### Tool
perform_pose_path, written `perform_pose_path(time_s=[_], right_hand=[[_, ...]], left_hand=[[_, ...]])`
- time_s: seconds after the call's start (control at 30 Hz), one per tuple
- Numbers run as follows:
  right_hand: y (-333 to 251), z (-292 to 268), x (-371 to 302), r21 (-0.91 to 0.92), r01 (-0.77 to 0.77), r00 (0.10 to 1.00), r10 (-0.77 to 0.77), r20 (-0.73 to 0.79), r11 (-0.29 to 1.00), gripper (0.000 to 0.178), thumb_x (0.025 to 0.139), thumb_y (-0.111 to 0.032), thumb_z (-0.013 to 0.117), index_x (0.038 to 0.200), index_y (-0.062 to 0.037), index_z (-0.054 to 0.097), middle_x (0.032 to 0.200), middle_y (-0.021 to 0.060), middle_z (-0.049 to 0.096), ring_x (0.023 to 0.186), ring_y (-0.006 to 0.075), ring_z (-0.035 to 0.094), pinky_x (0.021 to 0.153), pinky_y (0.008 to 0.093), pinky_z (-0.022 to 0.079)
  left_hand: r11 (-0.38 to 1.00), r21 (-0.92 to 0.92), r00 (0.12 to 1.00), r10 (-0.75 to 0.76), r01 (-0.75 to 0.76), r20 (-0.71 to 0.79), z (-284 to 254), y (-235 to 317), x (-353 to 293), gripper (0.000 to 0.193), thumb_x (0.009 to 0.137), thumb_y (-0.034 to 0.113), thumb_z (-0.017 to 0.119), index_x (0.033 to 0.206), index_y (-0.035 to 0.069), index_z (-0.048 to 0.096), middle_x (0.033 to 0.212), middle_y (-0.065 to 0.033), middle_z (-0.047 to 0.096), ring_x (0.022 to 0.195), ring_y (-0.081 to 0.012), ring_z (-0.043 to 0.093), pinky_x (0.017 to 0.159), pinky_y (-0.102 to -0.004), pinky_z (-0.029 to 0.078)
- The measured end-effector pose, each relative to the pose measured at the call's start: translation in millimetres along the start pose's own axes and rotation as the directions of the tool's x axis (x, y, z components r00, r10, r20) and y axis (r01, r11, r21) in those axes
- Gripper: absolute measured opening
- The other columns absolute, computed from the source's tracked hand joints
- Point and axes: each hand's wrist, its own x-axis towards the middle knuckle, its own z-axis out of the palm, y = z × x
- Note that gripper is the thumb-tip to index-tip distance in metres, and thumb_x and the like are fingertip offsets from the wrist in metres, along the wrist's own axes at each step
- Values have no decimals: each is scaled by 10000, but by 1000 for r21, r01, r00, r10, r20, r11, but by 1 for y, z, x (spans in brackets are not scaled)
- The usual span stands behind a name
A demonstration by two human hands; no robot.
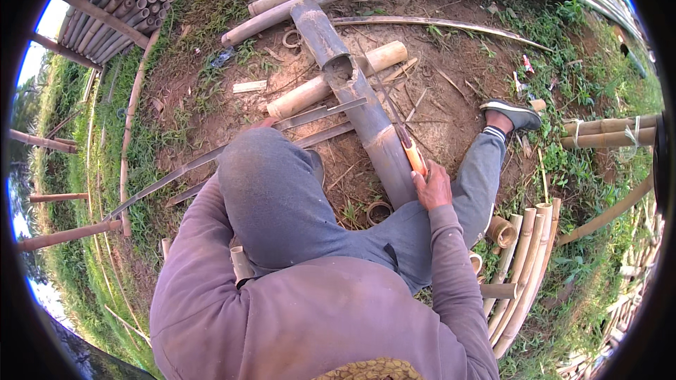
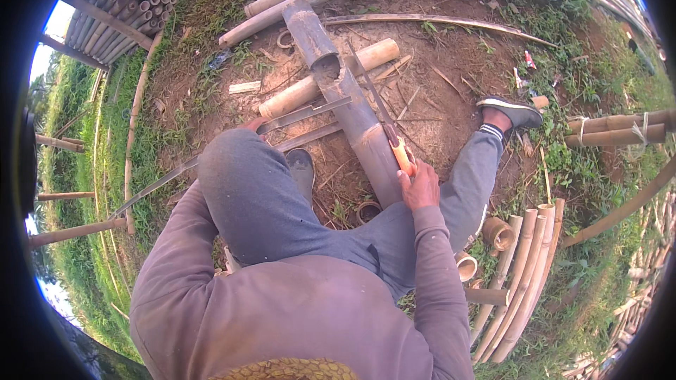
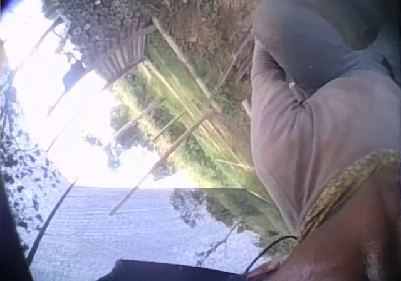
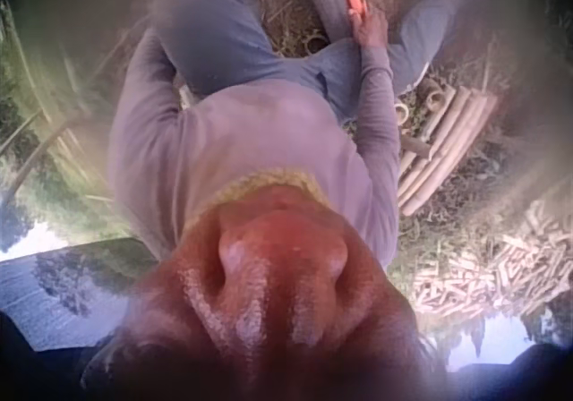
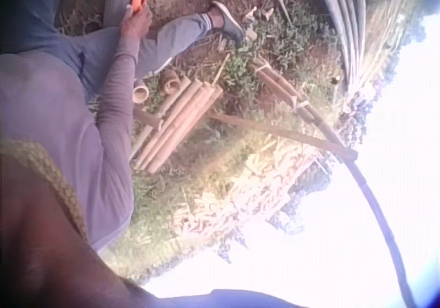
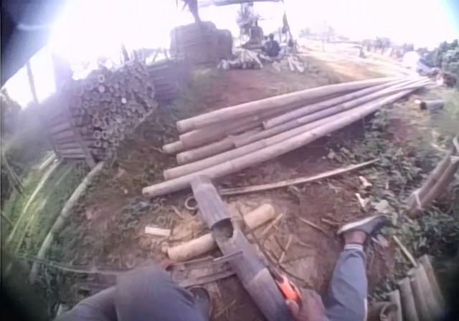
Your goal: The person sits on the ground and uses a hand saw to cut long bamboo poles into shorter sections. They repeatedly position each pole on a makeshift support, saw through it, and set the cut pieces aside.
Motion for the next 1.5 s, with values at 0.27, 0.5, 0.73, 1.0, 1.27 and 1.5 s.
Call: perform_pose_path(time_s=[0.27, 0.5, 0.73, 1.0, 1.27, 1.5], right_hand=[[27, 22, 44, 59, -4, 979, -8, 204, 998, 561, 949, -449, 742, 1332, -42, 687, 1303, 261, 667, 1261, 424, 611, 1099, 486, 478], [25, 40, 54, 405, -108, 990, 135, -38, 908, 350, 850, -317, 778, 884, 12, 662, 888, 161, 606, 819, 345, 618, 754, 459, 498], [8, 42, 65, -69, 196, 882, -207, -423, 978, 331, 852, -250, 815, 1013, -11, 654, 1043, 170, 615, 998, 385, 624, 880, 469, 527], [20, 57, 77, -109, -81, 991, 69, -112, 991, 405, 882, -382, 823, 1044, -47, 661, 1123, 183, 611, 1104, 386, 610, 965, 504, 494], [20, 65, 85, -35, -59, 993, 55, -104, 998, 381, 863, -375, 845, 925, -54, 648, 1016, 167, 675, 1032, 392, 647, 890, 518, 496], [16, 58, 89, -142, -170, 983, 178, 42, 975, 433, 887, -455, 794, 979, -43, 700, 1024, 192, 723, 1052, 408, 666, 919, 530, 511]], left_hand=[[983, 141, 978, 139, -118, -154, -27, -12, 55, 705, 980, 549, 684, 1510, 109, 534, 1435, -236, 628, 1324, -428, 601, 1118, -507, 485], [728, 685, 999, -18, 36, -33, -150, -6, 190, 682, 896, 449, 794, 1448, 156, 522, 1373, -150, 666, 1322, -349, 620, 1094, -494, 495], [789, 447, 885, -250, 421, -392, -167, -40, 340, 1091, 796, 307, 908, 1657, 193, 249, 1659, -98, 397, 1564, -327, 353, 1219, -577, 399], [837, 400, 855, -144, 374, -498, -130, -142, 467, 1183, 701, 149, 957, 1656, 219, 263, 1669, -105, 402, 1535, -310, 416, 1234, -584, 367], [805, 494, 849, -21, 328, -529, -143, -106, 429, 965, 646, 148, 973, 1452, 204, 446, 1395, -120, 583, 1341, -338, 578, 1064, -538, 470], [738, 535, 825, -51, 411, -563, -178, -56, 395, 817, 666, 211, 938, 1369, 189, 523, 1332, -98, 583, 1304, -309, 574, 1018, -491, 471]])
